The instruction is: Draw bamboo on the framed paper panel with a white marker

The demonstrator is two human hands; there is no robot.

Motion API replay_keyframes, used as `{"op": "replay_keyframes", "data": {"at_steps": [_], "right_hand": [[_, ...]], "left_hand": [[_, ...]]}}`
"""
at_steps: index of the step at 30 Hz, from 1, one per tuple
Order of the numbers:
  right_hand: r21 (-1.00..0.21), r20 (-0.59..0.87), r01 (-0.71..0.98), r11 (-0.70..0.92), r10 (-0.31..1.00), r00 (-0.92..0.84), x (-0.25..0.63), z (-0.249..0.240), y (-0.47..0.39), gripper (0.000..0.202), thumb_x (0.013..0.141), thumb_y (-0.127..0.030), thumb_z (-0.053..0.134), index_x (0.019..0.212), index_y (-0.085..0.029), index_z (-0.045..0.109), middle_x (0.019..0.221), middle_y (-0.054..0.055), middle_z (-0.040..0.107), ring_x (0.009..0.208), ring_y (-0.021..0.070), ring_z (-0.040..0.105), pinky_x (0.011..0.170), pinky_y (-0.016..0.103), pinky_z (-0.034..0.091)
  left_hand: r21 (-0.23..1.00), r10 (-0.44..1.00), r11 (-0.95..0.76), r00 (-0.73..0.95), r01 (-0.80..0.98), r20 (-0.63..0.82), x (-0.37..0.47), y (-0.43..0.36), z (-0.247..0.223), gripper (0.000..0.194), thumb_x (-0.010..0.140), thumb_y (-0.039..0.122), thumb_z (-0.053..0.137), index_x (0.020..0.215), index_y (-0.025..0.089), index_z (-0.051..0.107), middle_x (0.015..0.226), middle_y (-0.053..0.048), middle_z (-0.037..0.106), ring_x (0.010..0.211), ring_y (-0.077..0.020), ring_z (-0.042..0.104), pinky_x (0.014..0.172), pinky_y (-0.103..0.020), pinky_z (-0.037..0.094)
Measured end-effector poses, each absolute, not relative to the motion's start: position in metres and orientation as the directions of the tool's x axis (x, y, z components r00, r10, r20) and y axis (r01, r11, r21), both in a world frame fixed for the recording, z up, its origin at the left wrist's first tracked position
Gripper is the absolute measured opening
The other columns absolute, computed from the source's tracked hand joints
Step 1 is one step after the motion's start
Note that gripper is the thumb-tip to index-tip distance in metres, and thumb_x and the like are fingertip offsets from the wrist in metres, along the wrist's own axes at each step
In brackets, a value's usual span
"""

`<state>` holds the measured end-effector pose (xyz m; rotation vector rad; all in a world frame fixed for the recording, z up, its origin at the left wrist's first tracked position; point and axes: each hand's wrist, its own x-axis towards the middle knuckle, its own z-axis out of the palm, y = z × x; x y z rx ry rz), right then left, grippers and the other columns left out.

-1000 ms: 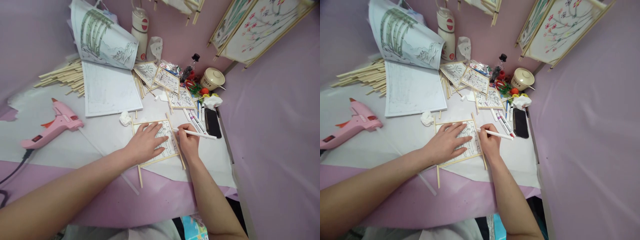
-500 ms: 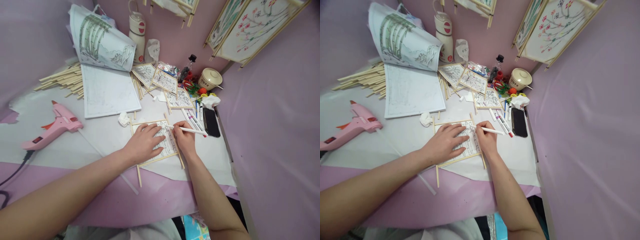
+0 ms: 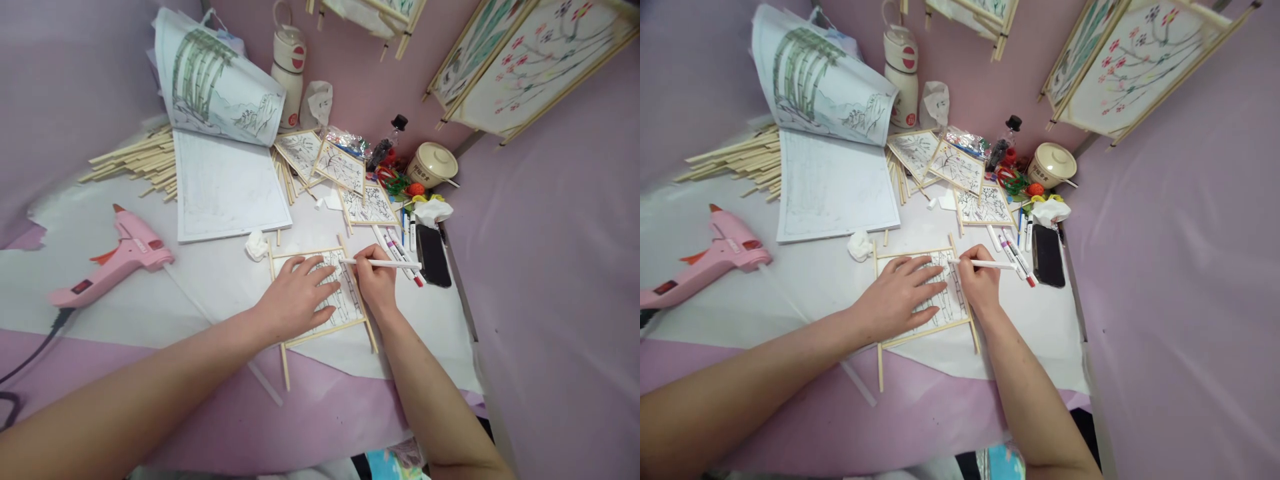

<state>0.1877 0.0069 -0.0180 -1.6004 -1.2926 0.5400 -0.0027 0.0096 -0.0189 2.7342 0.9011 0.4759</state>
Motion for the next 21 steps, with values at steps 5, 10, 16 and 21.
{"op": "replay_keyframes", "data": {"at_steps": [5, 10, 16, 21], "right_hand": [[-0.875, 0.211, 0.484, 0.028, 0.921, 0.327, 0.1875, -0.0173, 0.0064, 0.010, 0.077, -0.022, 0.052, 0.067, -0.021, 0.054, 0.058, -0.005, 0.052, 0.057, 0.0133, 0.049, 0.057, 0.027, 0.038], [-0.875, 0.208, 0.483, 0.028, 0.923, 0.323, 0.1863, -0.0177, 0.0068, 0.011, 0.077, -0.022, 0.052, 0.066, -0.021, 0.053, 0.058, -0.005, 0.053, 0.057, 0.0131, 0.049, 0.058, 0.027, 0.039], [-0.868, 0.196, 0.496, 0.011, 0.926, 0.322, 0.1862, -0.0196, 0.0067, 0.011, 0.077, -0.024, 0.052, 0.067, -0.021, 0.054, 0.059, -0.005, 0.053, 0.057, 0.0130, 0.049, 0.057, 0.027, 0.039], [-0.870, 0.209, 0.493, 0.017, 0.918, 0.337, 0.1869, -0.0195, 0.0062, 0.011, 0.078, -0.023, 0.052, 0.067, -0.021, 0.054, 0.059, -0.005, 0.054, 0.058, 0.0131, 0.050, 0.058, 0.027, 0.040]], "left_hand": [[0.300, 0.602, -0.792, 0.762, 0.531, 0.240, -0.0030, 0.0093, -0.0196, 0.034, 0.091, 0.040, 0.054, 0.121, 0.025, 0.064, 0.138, -0.006, 0.057, 0.134, -0.0329, 0.041, 0.108, -0.053, 0.029], [0.299, 0.604, -0.791, 0.760, 0.534, 0.239, -0.0034, 0.0086, -0.0185, 0.034, 0.092, 0.039, 0.054, 0.121, 0.025, 0.063, 0.139, -0.006, 0.056, 0.134, -0.0330, 0.041, 0.108, -0.053, 0.029], [0.305, 0.604, -0.791, 0.756, 0.531, 0.251, -0.0023, 0.0089, -0.0183, 0.034, 0.091, 0.038, 0.056, 0.120, 0.025, 0.064, 0.138, -0.007, 0.057, 0.133, -0.0331, 0.042, 0.107, -0.053, 0.030], [0.300, 0.605, -0.790, 0.759, 0.535, 0.242, -0.0027, 0.0088, -0.0183, 0.034, 0.091, 0.039, 0.054, 0.121, 0.025, 0.064, 0.138, -0.006, 0.057, 0.134, -0.0332, 0.041, 0.107, -0.053, 0.029]]}}
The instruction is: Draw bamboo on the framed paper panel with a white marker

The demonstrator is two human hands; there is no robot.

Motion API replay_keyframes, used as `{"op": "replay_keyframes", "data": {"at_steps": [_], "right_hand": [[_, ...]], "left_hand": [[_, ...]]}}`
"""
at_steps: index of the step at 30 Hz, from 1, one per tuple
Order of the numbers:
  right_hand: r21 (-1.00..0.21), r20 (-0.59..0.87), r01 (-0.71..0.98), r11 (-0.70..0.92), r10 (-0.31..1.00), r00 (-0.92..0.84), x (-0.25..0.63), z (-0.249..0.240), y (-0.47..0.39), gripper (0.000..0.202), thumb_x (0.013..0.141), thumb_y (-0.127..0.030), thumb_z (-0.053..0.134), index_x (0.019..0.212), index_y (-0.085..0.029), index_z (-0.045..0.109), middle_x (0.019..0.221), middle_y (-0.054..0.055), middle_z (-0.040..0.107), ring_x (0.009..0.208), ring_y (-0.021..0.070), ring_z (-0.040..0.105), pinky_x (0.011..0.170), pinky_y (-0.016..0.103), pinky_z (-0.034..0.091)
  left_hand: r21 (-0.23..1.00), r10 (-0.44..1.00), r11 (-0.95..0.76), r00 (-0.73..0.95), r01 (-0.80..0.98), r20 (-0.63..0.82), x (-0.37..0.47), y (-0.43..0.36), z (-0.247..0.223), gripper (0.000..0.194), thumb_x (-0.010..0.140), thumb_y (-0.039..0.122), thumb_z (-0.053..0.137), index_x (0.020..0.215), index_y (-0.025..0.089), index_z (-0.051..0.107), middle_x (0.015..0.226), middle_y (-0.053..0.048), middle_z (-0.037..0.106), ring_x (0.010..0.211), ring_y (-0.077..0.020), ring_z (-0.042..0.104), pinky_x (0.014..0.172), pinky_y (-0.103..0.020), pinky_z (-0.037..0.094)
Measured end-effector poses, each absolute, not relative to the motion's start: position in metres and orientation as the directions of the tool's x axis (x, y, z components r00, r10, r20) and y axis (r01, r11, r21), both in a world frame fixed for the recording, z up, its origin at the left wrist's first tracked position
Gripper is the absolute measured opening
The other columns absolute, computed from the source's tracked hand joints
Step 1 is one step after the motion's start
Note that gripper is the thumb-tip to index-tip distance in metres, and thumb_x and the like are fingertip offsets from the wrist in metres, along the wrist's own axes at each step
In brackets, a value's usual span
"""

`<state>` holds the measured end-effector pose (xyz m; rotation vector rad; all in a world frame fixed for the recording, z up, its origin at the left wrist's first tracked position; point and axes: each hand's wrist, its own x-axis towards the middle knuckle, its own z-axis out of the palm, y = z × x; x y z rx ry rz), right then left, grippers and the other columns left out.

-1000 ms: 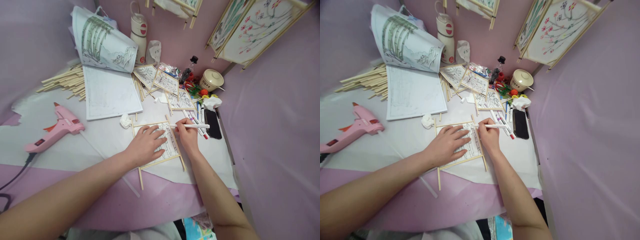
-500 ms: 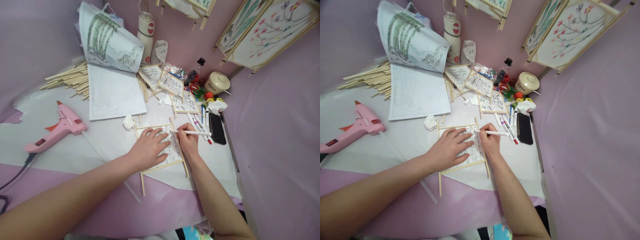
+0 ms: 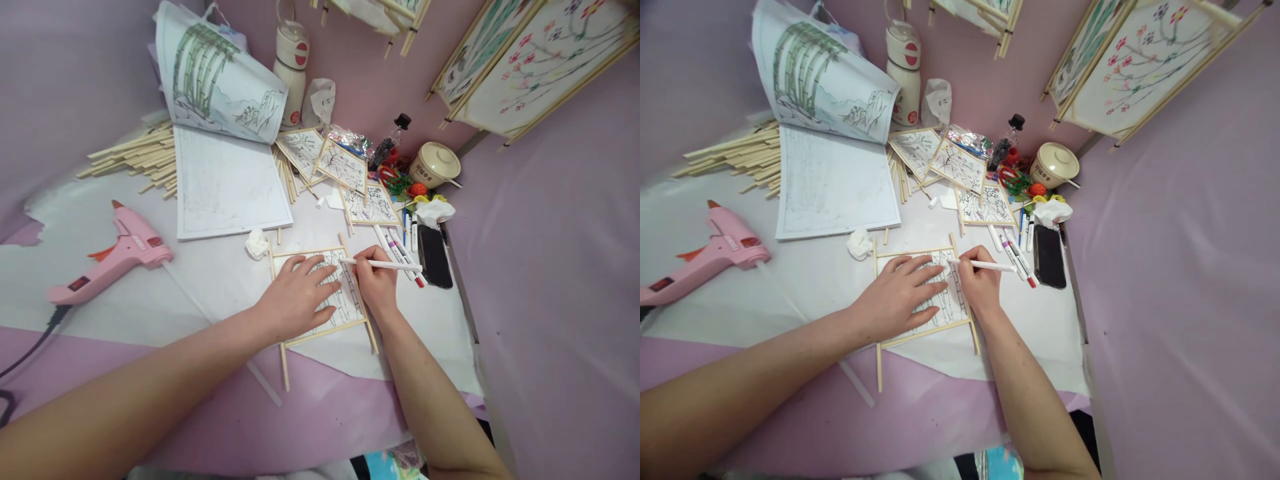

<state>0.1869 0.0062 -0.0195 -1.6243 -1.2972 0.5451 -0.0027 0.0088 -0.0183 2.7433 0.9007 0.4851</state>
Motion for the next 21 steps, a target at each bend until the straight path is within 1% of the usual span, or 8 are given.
{"op": "replay_keyframes", "data": {"at_steps": [4, 9, 21], "right_hand": [[-0.870, 0.188, 0.494, 0.000, 0.925, 0.330, 0.1865, -0.0189, 0.0063, 0.011, 0.078, -0.022, 0.052, 0.066, -0.021, 0.053, 0.058, -0.006, 0.053, 0.057, 0.0128, 0.049, 0.057, 0.027, 0.039], [-0.868, 0.175, 0.497, -0.006, 0.933, 0.316, 0.1852, -0.0176, 0.0056, 0.012, 0.078, -0.025, 0.053, 0.067, -0.021, 0.055, 0.059, -0.005, 0.055, 0.060, 0.0134, 0.051, 0.060, 0.027, 0.040], [-0.863, 0.181, 0.504, 0.005, 0.937, 0.300, 0.1867, -0.0190, 0.0055, 0.011, 0.077, -0.024, 0.053, 0.067, -0.021, 0.056, 0.058, -0.005, 0.056, 0.058, 0.0130, 0.051, 0.058, 0.027, 0.040]], "left_hand": [[0.302, 0.604, -0.791, 0.757, 0.532, 0.248, -0.0032, 0.0085, -0.0180, 0.034, 0.091, 0.039, 0.056, 0.120, 0.025, 0.064, 0.138, -0.007, 0.057, 0.133, -0.0330, 0.042, 0.107, -0.053, 0.030], [0.305, 0.607, -0.790, 0.752, 0.533, 0.259, -0.0025, 0.0085, -0.0184, 0.033, 0.089, 0.038, 0.058, 0.119, 0.026, 0.065, 0.137, -0.007, 0.058, 0.133, -0.0329, 0.043, 0.107, -0.053, 0.031], [0.307, 0.607, -0.786, 0.763, 0.536, 0.223, -0.0027, 0.0086, -0.0184, 0.034, 0.092, 0.040, 0.054, 0.122, 0.026, 0.063, 0.140, -0.005, 0.055, 0.134, -0.0338, 0.040, 0.108, -0.054, 0.029]]}}
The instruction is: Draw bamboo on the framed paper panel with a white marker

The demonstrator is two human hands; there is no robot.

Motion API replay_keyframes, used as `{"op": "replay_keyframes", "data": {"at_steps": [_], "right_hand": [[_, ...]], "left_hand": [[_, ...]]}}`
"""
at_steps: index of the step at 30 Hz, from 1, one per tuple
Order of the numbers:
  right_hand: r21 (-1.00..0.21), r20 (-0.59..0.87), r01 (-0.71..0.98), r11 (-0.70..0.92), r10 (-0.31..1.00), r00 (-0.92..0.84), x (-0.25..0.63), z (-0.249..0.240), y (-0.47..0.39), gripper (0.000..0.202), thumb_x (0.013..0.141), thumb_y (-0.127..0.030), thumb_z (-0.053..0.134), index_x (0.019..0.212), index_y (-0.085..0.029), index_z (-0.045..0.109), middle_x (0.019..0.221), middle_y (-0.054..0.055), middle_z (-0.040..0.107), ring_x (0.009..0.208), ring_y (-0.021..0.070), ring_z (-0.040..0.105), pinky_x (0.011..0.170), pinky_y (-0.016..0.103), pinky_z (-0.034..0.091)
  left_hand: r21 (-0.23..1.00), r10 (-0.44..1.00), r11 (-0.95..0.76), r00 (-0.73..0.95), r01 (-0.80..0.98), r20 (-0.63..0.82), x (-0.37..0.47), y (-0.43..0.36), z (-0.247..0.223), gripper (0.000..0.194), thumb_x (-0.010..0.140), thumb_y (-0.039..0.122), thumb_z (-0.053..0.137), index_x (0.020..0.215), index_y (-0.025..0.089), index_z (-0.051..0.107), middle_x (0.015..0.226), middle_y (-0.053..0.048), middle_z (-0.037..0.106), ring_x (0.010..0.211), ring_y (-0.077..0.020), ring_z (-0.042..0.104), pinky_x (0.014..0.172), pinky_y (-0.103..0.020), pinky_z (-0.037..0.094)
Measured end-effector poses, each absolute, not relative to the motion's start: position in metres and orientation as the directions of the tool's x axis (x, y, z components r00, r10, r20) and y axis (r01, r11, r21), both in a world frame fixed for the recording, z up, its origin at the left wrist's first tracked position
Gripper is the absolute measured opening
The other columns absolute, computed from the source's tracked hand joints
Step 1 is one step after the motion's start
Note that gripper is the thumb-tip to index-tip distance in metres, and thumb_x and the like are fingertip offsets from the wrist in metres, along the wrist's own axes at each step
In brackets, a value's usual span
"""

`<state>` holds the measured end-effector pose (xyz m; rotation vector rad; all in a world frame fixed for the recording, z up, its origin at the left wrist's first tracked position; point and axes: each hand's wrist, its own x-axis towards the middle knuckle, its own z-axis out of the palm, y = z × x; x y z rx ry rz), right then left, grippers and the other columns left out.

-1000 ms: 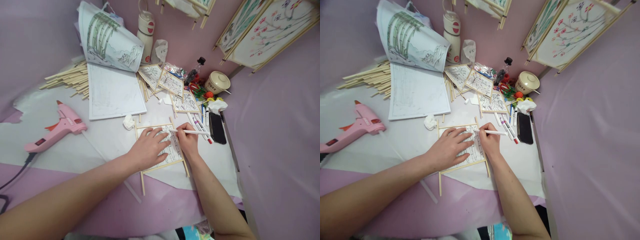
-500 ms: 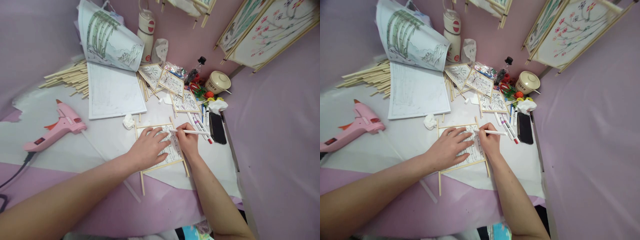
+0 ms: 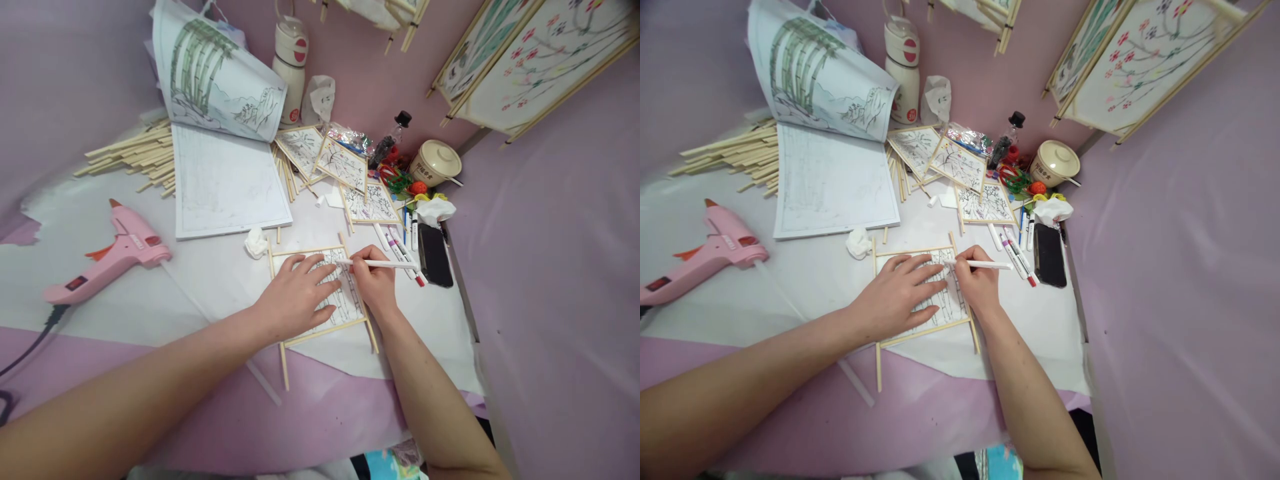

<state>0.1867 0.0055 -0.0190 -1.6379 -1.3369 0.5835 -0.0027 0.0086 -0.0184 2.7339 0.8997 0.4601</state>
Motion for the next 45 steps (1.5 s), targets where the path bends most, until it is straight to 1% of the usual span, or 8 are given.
{"op": "replay_keyframes", "data": {"at_steps": [9, 18, 25, 37, 45], "right_hand": [[-0.847, 0.209, 0.531, 0.002, 0.921, 0.330, 0.1869, -0.0183, 0.0057, 0.012, 0.078, -0.023, 0.053, 0.066, -0.021, 0.054, 0.059, -0.005, 0.055, 0.060, 0.0128, 0.051, 0.060, 0.026, 0.041], [-0.858, 0.225, 0.513, 0.023, 0.915, 0.336, 0.1886, -0.0188, 0.0054, 0.013, 0.079, -0.023, 0.053, 0.066, -0.021, 0.053, 0.060, -0.005, 0.055, 0.061, 0.0133, 0.052, 0.062, 0.027, 0.041], [-0.857, 0.206, 0.515, 0.010, 0.923, 0.326, 0.1890, -0.0191, 0.0064, 0.013, 0.077, -0.022, 0.053, 0.065, -0.021, 0.053, 0.060, -0.005, 0.054, 0.061, 0.0134, 0.051, 0.062, 0.027, 0.040], [-0.854, 0.229, 0.519, 0.029, 0.917, 0.325, 0.1899, -0.0183, 0.0062, 0.015, 0.077, -0.019, 0.050, 0.062, -0.022, 0.049, 0.056, -0.006, 0.051, 0.058, 0.0134, 0.049, 0.059, 0.028, 0.039], [-0.861, 0.201, 0.509, 0.001, 0.920, 0.337, 0.1887, -0.0175, 0.0061, 0.013, 0.078, -0.021, 0.052, 0.065, -0.021, 0.053, 0.058, -0.006, 0.054, 0.060, 0.0134, 0.051, 0.061, 0.027, 0.041]], "left_hand": [[0.310, 0.609, -0.785, 0.760, 0.536, 0.226, -0.0029, 0.0085, -0.0174, 0.034, 0.092, 0.039, 0.054, 0.122, 0.025, 0.063, 0.139, -0.006, 0.056, 0.134, -0.0334, 0.041, 0.107, -0.054, 0.029], [0.306, 0.607, -0.786, 0.764, 0.537, 0.219, -0.0019, 0.0099, -0.0188, 0.035, 0.092, 0.040, 0.054, 0.122, 0.025, 0.063, 0.140, -0.006, 0.056, 0.134, -0.0337, 0.041, 0.107, -0.055, 0.029], [0.305, 0.607, -0.786, 0.763, 0.537, 0.221, -0.0027, 0.0086, -0.0188, 0.035, 0.091, 0.040, 0.054, 0.122, 0.025, 0.063, 0.140, -0.005, 0.055, 0.134, -0.0338, 0.041, 0.107, -0.055, 0.029], [0.318, 0.608, -0.785, 0.760, 0.531, 0.231, -0.0027, 0.0092, -0.0198, 0.035, 0.090, 0.038, 0.057, 0.121, 0.025, 0.064, 0.139, -0.006, 0.056, 0.134, -0.0343, 0.042, 0.107, -0.055, 0.029], [0.323, 0.610, -0.784, 0.756, 0.531, 0.237, -0.0021, 0.0091, -0.0187, 0.035, 0.090, 0.038, 0.057, 0.121, 0.025, 0.064, 0.138, -0.006, 0.057, 0.133, -0.0342, 0.042, 0.107, -0.055, 0.030]]}}
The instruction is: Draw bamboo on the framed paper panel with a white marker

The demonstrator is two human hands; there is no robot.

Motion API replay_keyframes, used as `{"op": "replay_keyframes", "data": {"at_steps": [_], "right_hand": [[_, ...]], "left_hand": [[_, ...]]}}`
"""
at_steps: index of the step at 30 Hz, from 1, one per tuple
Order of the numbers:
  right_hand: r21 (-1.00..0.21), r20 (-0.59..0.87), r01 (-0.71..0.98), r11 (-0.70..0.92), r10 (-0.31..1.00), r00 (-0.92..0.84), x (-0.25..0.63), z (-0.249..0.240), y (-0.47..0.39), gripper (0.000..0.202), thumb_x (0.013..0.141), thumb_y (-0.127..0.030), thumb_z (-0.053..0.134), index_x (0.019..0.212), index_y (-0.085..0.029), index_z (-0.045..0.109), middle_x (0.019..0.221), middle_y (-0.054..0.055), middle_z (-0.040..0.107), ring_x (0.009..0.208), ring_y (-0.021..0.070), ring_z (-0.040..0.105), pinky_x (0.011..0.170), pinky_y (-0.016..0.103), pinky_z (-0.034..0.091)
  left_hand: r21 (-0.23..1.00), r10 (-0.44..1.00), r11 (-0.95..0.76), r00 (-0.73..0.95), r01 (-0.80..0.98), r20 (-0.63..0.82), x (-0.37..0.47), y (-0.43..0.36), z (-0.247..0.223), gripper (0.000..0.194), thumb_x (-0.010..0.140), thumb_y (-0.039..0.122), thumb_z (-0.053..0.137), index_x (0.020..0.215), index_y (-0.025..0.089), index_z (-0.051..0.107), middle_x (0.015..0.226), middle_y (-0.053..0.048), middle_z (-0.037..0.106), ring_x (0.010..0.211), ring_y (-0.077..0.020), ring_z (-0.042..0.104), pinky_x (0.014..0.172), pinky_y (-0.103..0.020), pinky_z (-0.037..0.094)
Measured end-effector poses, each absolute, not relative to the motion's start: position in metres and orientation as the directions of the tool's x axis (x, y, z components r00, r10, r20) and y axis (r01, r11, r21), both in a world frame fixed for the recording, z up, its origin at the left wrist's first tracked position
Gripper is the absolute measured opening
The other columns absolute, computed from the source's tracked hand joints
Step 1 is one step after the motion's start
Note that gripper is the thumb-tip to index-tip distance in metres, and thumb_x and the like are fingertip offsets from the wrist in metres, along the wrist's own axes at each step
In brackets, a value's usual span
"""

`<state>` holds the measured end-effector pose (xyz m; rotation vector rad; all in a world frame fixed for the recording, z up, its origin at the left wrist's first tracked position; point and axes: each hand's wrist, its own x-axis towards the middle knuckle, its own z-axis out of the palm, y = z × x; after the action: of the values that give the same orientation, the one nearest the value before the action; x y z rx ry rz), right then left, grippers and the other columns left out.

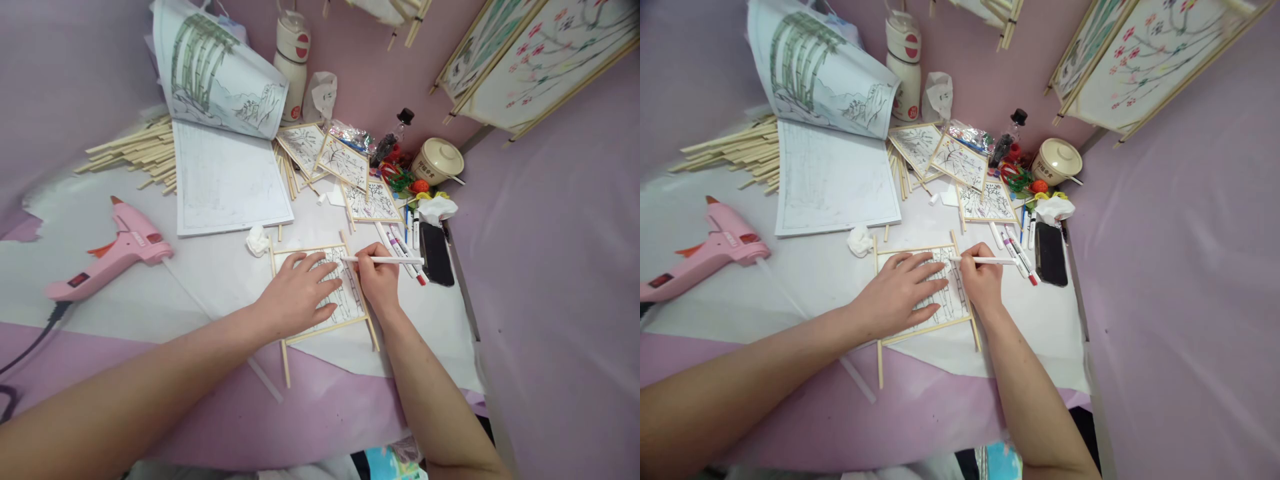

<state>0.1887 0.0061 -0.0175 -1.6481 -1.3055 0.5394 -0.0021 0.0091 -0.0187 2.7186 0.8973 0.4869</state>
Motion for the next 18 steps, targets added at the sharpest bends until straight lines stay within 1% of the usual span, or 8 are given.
{"op": "replay_keyframes", "data": {"at_steps": [6, 11, 15, 18], "right_hand": [[-0.869, 0.208, 0.495, 0.019, 0.921, 0.329, 0.1882, -0.0174, 0.0064, 0.015, 0.080, -0.022, 0.054, 0.066, -0.021, 0.054, 0.059, -0.006, 0.057, 0.060, 0.0134, 0.053, 0.062, 0.027, 0.042], [-0.901, 0.289, 0.423, 0.094, 0.858, 0.426, 0.1896, -0.0168, 0.0058, 0.012, 0.081, -0.024, 0.054, 0.069, -0.021, 0.055, 0.058, -0.005, 0.057, 0.057, 0.0135, 0.053, 0.057, 0.027, 0.042], [-0.894, 0.359, 0.413, 0.175, 0.832, 0.424, 0.1927, -0.0157, 0.0046, 0.012, 0.082, -0.024, 0.052, 0.071, -0.021, 0.055, 0.060, -0.004, 0.056, 0.058, 0.0136, 0.053, 0.057, 0.027, 0.042], [-0.890, 0.366, 0.412, 0.193, 0.842, 0.396, 0.1947, -0.0150, 0.0032, 0.011, 0.084, -0.027, 0.050, 0.077, -0.021, 0.057, 0.062, -0.003, 0.056, 0.061, 0.0138, 0.054, 0.060, 0.028, 0.042]], "left_hand": [[0.316, 0.610, -0.783, 0.761, 0.535, 0.223, -0.0019, 0.0098, -0.0184, 0.035, 0.090, 0.038, 0.057, 0.121, 0.026, 0.063, 0.139, -0.006, 0.056, 0.134, -0.0338, 0.042, 0.107, -0.055, 0.030], [0.327, 0.609, -0.785, 0.751, 0.526, 0.254, -0.0031, 0.0094, -0.0195, 0.035, 0.089, 0.038, 0.057, 0.121, 0.024, 0.063, 0.139, -0.007, 0.056, 0.134, -0.0327, 0.041, 0.107, -0.053, 0.030], [0.368, 0.633, -0.768, 0.710, 0.525, 0.308, -0.0039, 0.0097, -0.0181, 0.030, 0.087, 0.038, 0.058, 0.111, 0.022, 0.067, 0.126, -0.010, 0.061, 0.125, -0.0309, 0.048, 0.103, -0.049, 0.035], [0.377, 0.648, -0.755, 0.697, 0.536, 0.308, -0.0036, 0.0094, -0.0156, 0.026, 0.086, 0.037, 0.059, 0.103, 0.019, 0.069, 0.112, -0.012, 0.062, 0.113, -0.0303, 0.052, 0.096, -0.048, 0.040]]}}
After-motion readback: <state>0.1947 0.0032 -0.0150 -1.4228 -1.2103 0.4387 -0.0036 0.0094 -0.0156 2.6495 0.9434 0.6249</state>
